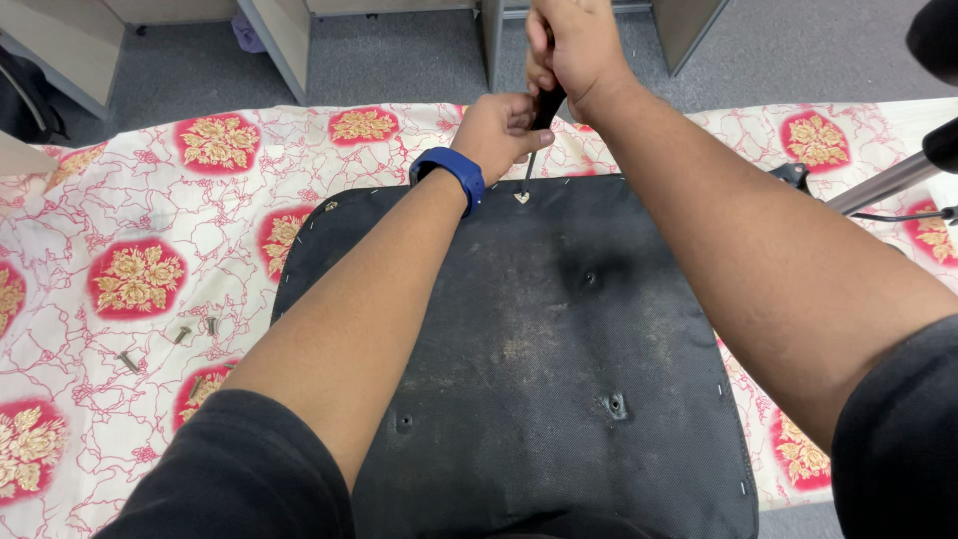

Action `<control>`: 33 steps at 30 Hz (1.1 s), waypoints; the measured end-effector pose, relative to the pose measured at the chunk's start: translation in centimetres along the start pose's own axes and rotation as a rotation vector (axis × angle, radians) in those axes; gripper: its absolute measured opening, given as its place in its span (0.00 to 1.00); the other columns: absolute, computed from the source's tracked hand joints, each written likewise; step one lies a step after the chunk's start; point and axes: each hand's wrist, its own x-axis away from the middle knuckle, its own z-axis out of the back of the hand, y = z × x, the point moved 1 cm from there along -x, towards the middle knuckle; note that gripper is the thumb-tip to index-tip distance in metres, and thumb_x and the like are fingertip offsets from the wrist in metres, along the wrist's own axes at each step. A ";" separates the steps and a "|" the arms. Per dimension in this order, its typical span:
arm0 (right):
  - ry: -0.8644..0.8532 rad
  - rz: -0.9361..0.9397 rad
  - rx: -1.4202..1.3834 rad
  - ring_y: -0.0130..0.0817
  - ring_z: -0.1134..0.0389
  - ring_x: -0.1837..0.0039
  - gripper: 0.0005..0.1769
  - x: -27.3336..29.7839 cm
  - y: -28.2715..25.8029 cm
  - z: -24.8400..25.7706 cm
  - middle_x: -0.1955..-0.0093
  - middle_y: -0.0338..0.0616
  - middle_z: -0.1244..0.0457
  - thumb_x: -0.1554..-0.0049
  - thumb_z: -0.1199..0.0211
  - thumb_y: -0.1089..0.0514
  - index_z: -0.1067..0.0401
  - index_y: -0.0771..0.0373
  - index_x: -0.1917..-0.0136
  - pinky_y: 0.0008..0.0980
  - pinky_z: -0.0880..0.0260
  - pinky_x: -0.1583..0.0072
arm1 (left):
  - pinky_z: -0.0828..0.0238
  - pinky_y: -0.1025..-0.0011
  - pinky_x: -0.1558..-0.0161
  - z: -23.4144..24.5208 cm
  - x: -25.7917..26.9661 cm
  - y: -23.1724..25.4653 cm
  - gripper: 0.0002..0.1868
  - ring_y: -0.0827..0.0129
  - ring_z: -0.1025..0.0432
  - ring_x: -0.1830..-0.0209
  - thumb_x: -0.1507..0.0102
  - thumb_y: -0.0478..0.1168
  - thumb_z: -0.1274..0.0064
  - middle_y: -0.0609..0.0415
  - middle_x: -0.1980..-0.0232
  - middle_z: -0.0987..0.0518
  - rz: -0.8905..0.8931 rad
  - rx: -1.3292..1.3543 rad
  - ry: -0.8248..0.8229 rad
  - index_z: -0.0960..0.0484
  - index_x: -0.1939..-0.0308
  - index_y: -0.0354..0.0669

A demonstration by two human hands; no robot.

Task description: The person uses a screwdriver to tighten screws into the underside of a black chair seat. They repeatedly insert and tighten screws at multiple locations on the seat base while the chair mechanism remains nearby.

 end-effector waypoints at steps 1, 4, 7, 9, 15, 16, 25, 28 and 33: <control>-0.070 -0.010 -0.001 0.32 0.44 0.76 0.25 0.3 -0.2 0.4 0.77 0.41 0.45 0.34 0.46 0.50 0.40 0.60 0.71 0.35 0.36 0.67 | 0.19 0.75 0.58 -0.3 -0.3 -0.2 0.15 0.75 0.19 0.58 0.41 0.36 0.36 0.51 0.56 0.13 -0.031 0.047 -0.037 0.16 0.52 0.36; -0.187 -0.004 -0.077 0.31 0.45 0.76 0.29 0.7 -1.1 0.6 0.78 0.39 0.49 0.30 0.45 0.48 0.40 0.60 0.72 0.34 0.37 0.66 | 0.21 0.74 0.60 -0.8 -0.3 -0.6 0.14 0.73 0.19 0.59 0.41 0.37 0.35 0.51 0.58 0.12 -0.021 -0.035 0.010 0.14 0.54 0.35; -0.050 0.040 0.103 0.28 0.37 0.71 0.24 1.0 -0.9 -0.2 0.72 0.39 0.37 0.32 0.44 0.47 0.28 0.61 0.66 0.32 0.35 0.64 | 0.22 0.73 0.62 -1.0 -0.2 -0.8 0.15 0.72 0.19 0.64 0.43 0.38 0.33 0.52 0.61 0.12 0.038 -0.147 0.106 0.14 0.55 0.35; 0.232 0.043 0.046 0.25 0.36 0.71 0.19 0.8 -0.1 -1.3 0.73 0.35 0.37 0.37 0.42 0.50 0.29 0.58 0.68 0.30 0.36 0.66 | 0.22 0.73 0.62 -1.2 -0.1 -0.9 0.16 0.73 0.19 0.65 0.45 0.38 0.31 0.52 0.62 0.13 -0.013 -0.243 0.176 0.14 0.55 0.35; 0.420 0.225 0.253 0.23 0.41 0.77 0.29 1.3 0.7 -2.7 0.79 0.34 0.44 0.40 0.32 0.51 0.41 0.59 0.77 0.27 0.43 0.72 | 0.25 0.74 0.63 -1.6 0.1 -1.5 0.15 0.74 0.22 0.67 0.44 0.35 0.32 0.52 0.65 0.16 -0.099 -0.204 0.240 0.13 0.54 0.34; 0.361 0.258 0.205 0.23 0.42 0.77 0.29 1.1 0.4 -2.7 0.79 0.35 0.44 0.40 0.32 0.52 0.40 0.59 0.77 0.27 0.45 0.73 | 0.28 0.72 0.66 -1.5 0.5 -1.8 0.14 0.72 0.26 0.70 0.43 0.35 0.33 0.51 0.67 0.18 -0.019 -0.116 0.213 0.13 0.54 0.34; -0.431 0.071 0.198 0.21 0.46 0.76 0.27 1.5 2.1 -9.5 0.77 0.35 0.44 0.34 0.35 0.55 0.39 0.61 0.72 0.25 0.48 0.72 | 0.17 0.73 0.66 1.2 5.8 -2.9 0.11 0.72 0.18 0.69 0.42 0.39 0.35 0.55 0.65 0.13 0.077 -0.013 0.352 0.15 0.61 0.35; -0.291 0.173 0.271 0.21 0.42 0.73 0.24 2.4 1.0 -8.8 0.74 0.34 0.41 0.34 0.35 0.56 0.34 0.62 0.70 0.24 0.43 0.69 | 0.20 0.68 0.62 0.8 5.5 -1.8 0.13 0.66 0.18 0.67 0.42 0.41 0.34 0.50 0.65 0.13 0.139 -0.113 0.321 0.15 0.61 0.33; 0.082 0.477 0.320 0.23 0.38 0.65 0.20 2.8 0.6 -6.3 0.67 0.37 0.37 0.30 0.41 0.53 0.32 0.64 0.63 0.28 0.36 0.63 | 0.22 0.68 0.56 -0.1 2.7 -0.8 0.14 0.66 0.16 0.59 0.44 0.39 0.35 0.50 0.60 0.12 -0.043 -0.270 0.270 0.13 0.56 0.37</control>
